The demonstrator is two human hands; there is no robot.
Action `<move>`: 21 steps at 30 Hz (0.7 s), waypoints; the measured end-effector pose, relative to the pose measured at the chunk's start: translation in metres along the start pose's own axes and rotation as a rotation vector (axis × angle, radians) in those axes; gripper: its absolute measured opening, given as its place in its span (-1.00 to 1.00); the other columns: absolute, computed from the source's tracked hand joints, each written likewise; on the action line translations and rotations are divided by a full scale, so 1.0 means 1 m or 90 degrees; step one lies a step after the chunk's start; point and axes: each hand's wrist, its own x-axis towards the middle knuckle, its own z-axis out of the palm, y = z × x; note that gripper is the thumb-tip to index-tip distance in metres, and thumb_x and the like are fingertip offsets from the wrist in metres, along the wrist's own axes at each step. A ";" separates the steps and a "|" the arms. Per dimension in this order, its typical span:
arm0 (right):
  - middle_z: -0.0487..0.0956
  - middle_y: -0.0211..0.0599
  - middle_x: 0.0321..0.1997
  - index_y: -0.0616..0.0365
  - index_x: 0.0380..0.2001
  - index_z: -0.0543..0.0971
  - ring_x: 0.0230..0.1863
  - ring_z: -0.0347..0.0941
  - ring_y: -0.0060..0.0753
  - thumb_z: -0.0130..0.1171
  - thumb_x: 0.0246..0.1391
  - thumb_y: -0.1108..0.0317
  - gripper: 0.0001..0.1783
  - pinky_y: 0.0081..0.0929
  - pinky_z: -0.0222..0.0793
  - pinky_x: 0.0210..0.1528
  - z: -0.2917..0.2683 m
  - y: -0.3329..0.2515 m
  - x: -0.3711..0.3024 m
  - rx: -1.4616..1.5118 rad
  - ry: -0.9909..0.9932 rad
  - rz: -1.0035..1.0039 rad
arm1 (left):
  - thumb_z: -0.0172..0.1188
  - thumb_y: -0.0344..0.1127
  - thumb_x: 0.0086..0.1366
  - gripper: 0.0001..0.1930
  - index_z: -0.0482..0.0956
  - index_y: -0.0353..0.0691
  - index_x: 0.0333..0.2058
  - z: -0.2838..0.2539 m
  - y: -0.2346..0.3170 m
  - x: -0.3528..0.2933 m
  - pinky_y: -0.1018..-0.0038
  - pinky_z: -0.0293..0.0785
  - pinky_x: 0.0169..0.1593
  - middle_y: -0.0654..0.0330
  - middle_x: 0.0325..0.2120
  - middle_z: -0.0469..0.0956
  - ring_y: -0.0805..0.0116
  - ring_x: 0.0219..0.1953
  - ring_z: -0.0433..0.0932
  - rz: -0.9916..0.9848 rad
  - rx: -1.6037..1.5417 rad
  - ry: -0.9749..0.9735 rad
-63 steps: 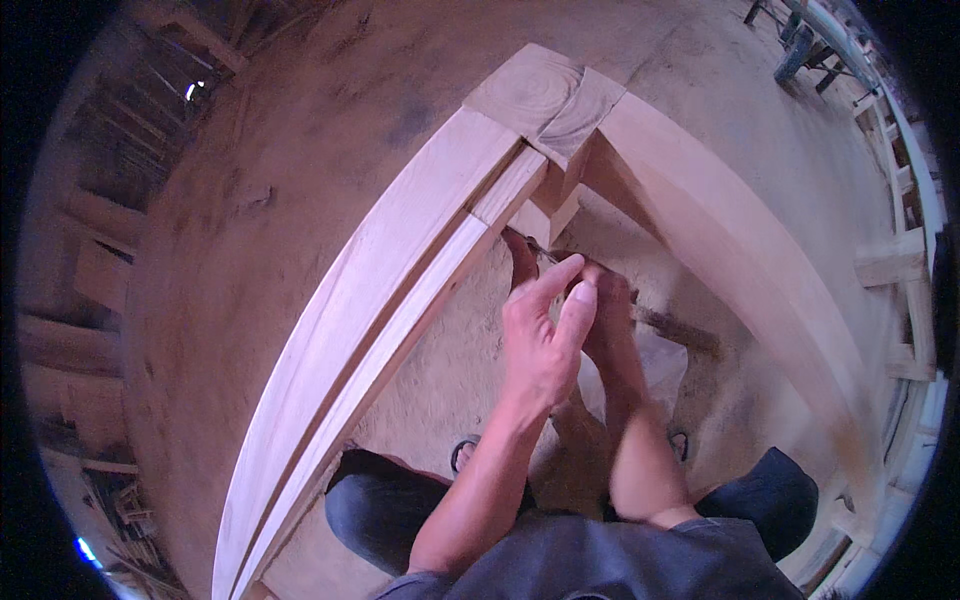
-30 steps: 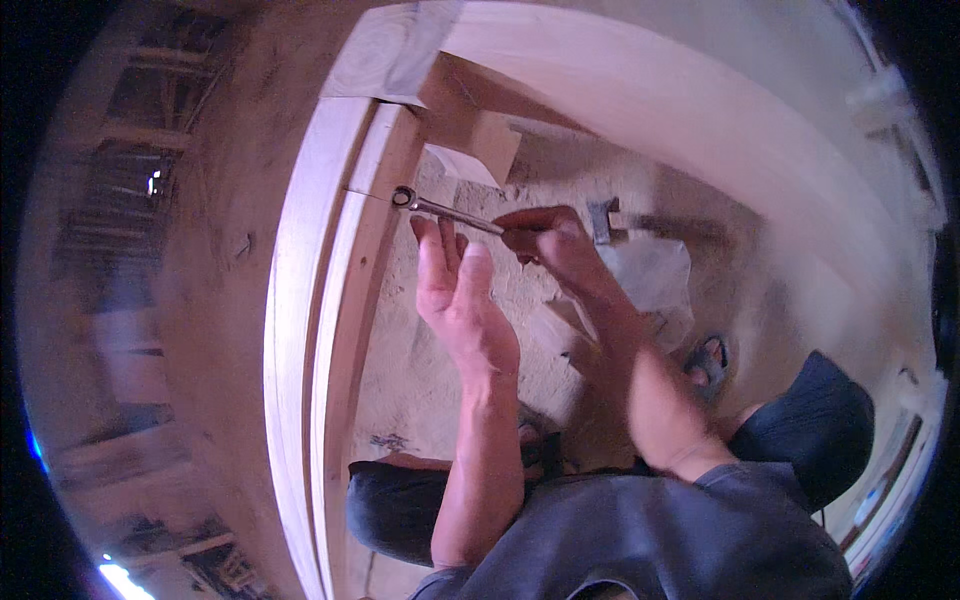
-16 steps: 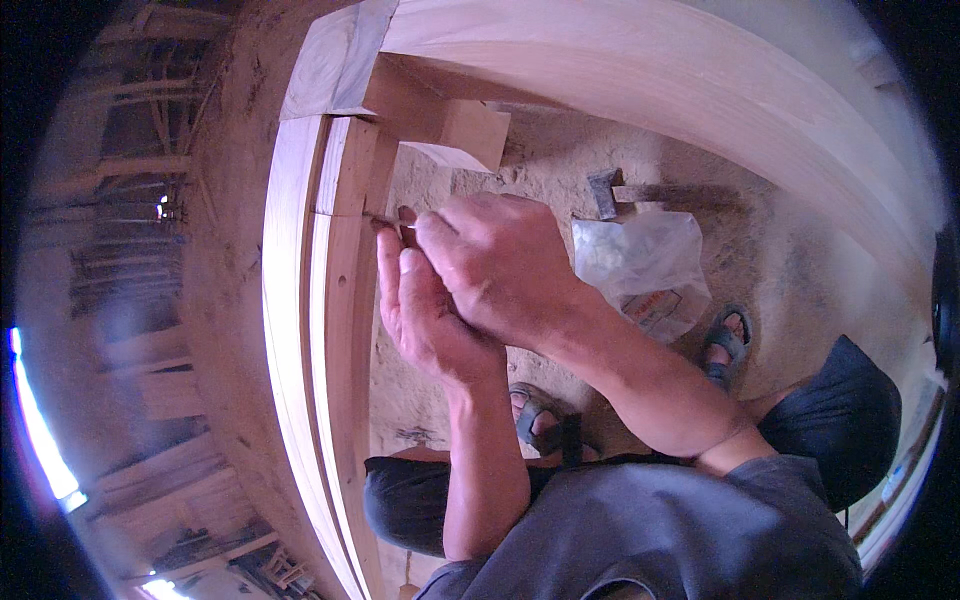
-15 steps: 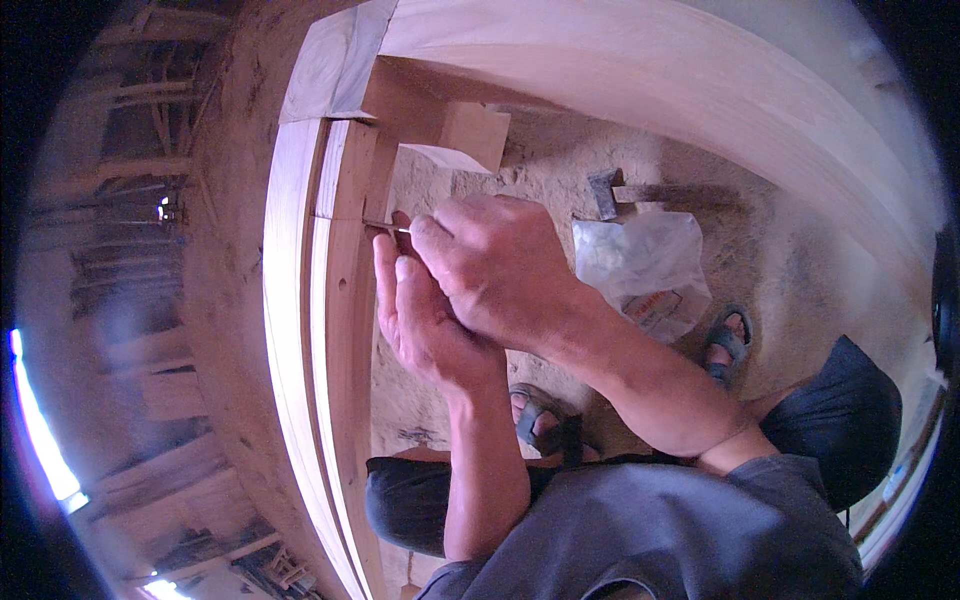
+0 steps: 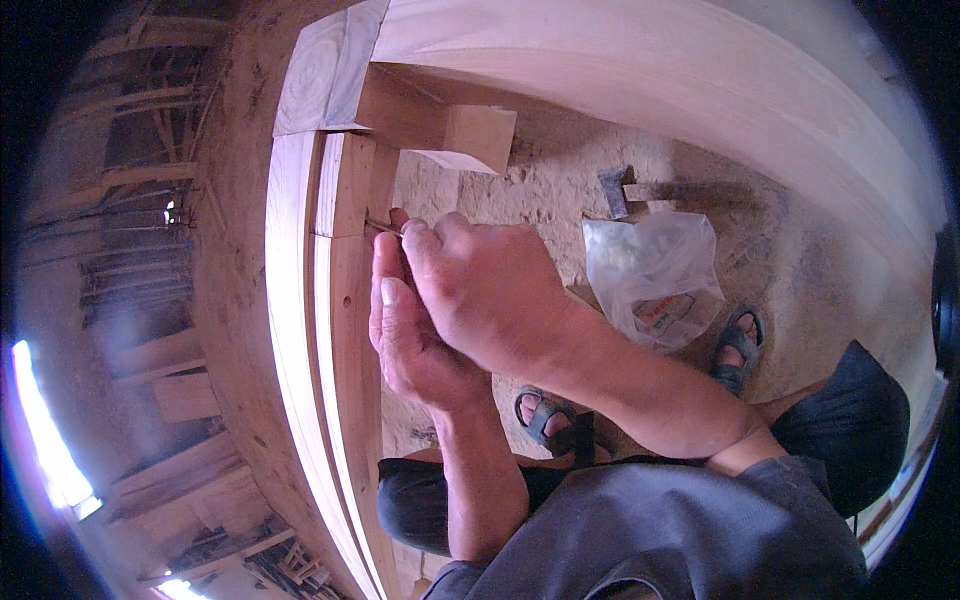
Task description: The person inserts a metal component into a pre-drilled hole in a large wooden furniture assembly, tightens it with a wrench, and secures the joint using an axe as a hammer.
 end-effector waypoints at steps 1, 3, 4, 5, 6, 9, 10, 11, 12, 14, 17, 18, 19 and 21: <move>0.58 -0.13 -0.47 0.21 -0.19 0.53 -0.50 0.62 -0.09 0.15 0.11 0.24 -0.72 -0.22 0.54 -0.53 0.001 0.006 0.001 0.019 0.002 -0.004 | -0.15 -0.22 0.48 -0.46 0.28 -0.54 0.27 -0.004 -0.002 0.002 0.21 0.21 0.38 -0.18 0.24 0.36 0.05 0.29 0.36 0.009 0.012 -0.013; 0.61 -0.08 -0.44 0.20 -0.16 0.55 -0.47 0.62 -0.02 0.15 0.08 0.29 -0.71 -0.17 0.55 -0.47 0.008 0.026 0.000 0.036 -0.025 0.011 | -0.11 -0.24 0.48 -0.48 0.31 -0.58 0.24 -0.013 -0.009 0.008 0.21 0.20 0.38 -0.19 0.23 0.38 0.06 0.29 0.36 0.024 0.033 -0.040; 0.62 -0.05 -0.43 0.20 -0.14 0.55 -0.46 0.62 0.02 0.15 0.06 0.32 -0.70 -0.14 0.55 -0.44 0.015 0.040 0.001 0.038 -0.052 0.024 | -0.06 -0.28 0.46 -0.50 0.35 -0.61 0.20 -0.019 -0.014 0.012 0.22 0.20 0.39 -0.19 0.21 0.40 0.07 0.29 0.37 0.066 0.032 -0.082; 0.63 -0.02 -0.41 0.20 -0.12 0.56 -0.44 0.62 0.05 0.15 0.04 0.35 -0.69 -0.12 0.56 -0.41 0.021 0.049 0.000 0.040 -0.080 0.038 | -0.07 -0.28 0.46 -0.51 0.36 -0.60 0.19 -0.023 -0.017 0.014 0.23 0.19 0.39 -0.19 0.21 0.40 0.08 0.28 0.38 0.105 0.083 -0.103; 0.64 0.01 -0.40 0.20 -0.08 0.56 -0.42 0.62 0.07 0.15 -0.01 0.42 -0.64 -0.11 0.56 -0.36 0.018 0.046 0.000 0.025 -0.086 0.056 | -0.07 -0.29 0.46 -0.51 0.36 -0.59 0.20 -0.020 -0.019 0.012 0.23 0.20 0.39 -0.20 0.21 0.40 0.09 0.27 0.39 0.101 0.080 -0.091; 0.63 -0.02 -0.43 0.20 -0.09 0.56 -0.42 0.62 0.05 0.17 -0.01 0.41 -0.65 -0.11 0.55 -0.38 -0.001 0.027 -0.002 0.081 -0.017 0.044 | -0.10 -0.29 0.46 -0.49 0.31 -0.58 0.23 -0.007 -0.009 0.005 0.20 0.22 0.38 -0.22 0.20 0.40 0.05 0.27 0.39 0.031 0.016 -0.014; 0.62 -0.05 -0.45 0.20 -0.10 0.56 -0.43 0.62 0.02 0.18 0.02 0.38 -0.67 -0.11 0.55 -0.38 -0.007 0.013 0.002 0.073 -0.016 0.048 | -0.12 -0.27 0.46 -0.47 0.27 -0.58 0.26 -0.004 0.000 0.005 0.19 0.23 0.37 -0.25 0.19 0.40 0.00 0.27 0.39 0.033 -0.034 -0.070; 0.61 -0.06 -0.46 0.20 -0.11 0.57 -0.44 0.62 0.01 0.18 0.03 0.38 -0.68 -0.12 0.55 -0.38 -0.007 0.009 0.005 0.063 -0.035 0.052 | -0.13 -0.26 0.46 -0.46 0.24 -0.58 0.27 -0.003 0.005 0.003 0.19 0.23 0.38 -0.27 0.19 0.40 -0.02 0.26 0.40 0.019 -0.068 -0.052; 0.60 -0.08 -0.47 0.20 -0.12 0.57 -0.44 0.62 0.00 0.18 0.04 0.37 -0.70 -0.12 0.55 -0.38 -0.008 0.007 0.007 0.049 -0.051 0.058 | -0.12 -0.27 0.46 -0.46 0.26 -0.59 0.26 -0.004 0.005 0.003 0.19 0.22 0.38 -0.27 0.20 0.39 -0.01 0.26 0.40 0.025 -0.059 -0.055; 0.63 -0.07 -0.40 0.17 -0.12 0.60 -0.37 0.63 0.02 0.17 0.10 0.37 -0.73 -0.15 0.56 -0.32 -0.002 0.014 0.010 0.059 -0.060 0.079 | -0.09 -0.29 0.45 -0.49 0.32 -0.61 0.21 -0.013 -0.002 0.009 0.19 0.19 0.39 -0.25 0.23 0.36 0.02 0.27 0.39 0.055 0.007 -0.069; 0.64 -0.10 -0.38 0.07 -0.18 0.60 -0.34 0.63 0.02 0.08 0.15 0.31 -0.79 -0.04 0.56 -0.29 0.056 0.069 0.004 0.171 0.053 0.046 | -0.06 -0.34 0.41 -0.52 0.39 -0.65 0.16 -0.021 -0.029 0.018 0.23 0.00 0.45 -0.19 0.30 0.29 0.10 0.37 0.24 0.120 0.078 -0.118; 0.64 -0.10 -0.37 0.04 -0.14 0.60 -0.32 0.62 0.04 0.09 0.15 0.31 -0.77 -0.03 0.55 -0.27 0.082 0.082 0.003 0.229 0.078 0.034 | -0.04 -0.34 0.40 -0.51 0.37 -0.65 0.17 -0.022 -0.033 0.022 0.24 -0.05 0.46 -0.18 0.30 0.28 0.11 0.38 0.22 0.113 0.124 -0.097; 0.65 -0.11 -0.35 0.02 -0.10 0.61 -0.30 0.61 0.05 0.11 0.16 0.31 -0.75 -0.03 0.54 -0.25 0.102 0.096 0.000 0.278 0.105 0.024 | -0.03 -0.34 0.39 -0.50 0.36 -0.64 0.18 -0.017 -0.036 0.024 0.25 -0.09 0.47 -0.18 0.31 0.27 0.12 0.39 0.20 0.103 0.162 -0.082; 0.65 -0.10 -0.33 0.00 -0.06 0.61 -0.28 0.60 0.08 0.13 0.17 0.30 -0.72 -0.03 0.53 -0.22 0.111 0.102 0.001 0.323 0.113 0.016 | -0.03 -0.39 0.37 -0.50 0.35 -0.65 0.19 -0.010 -0.033 0.025 0.26 -0.04 0.46 -0.17 0.32 0.26 0.13 0.38 0.21 0.077 0.140 -0.047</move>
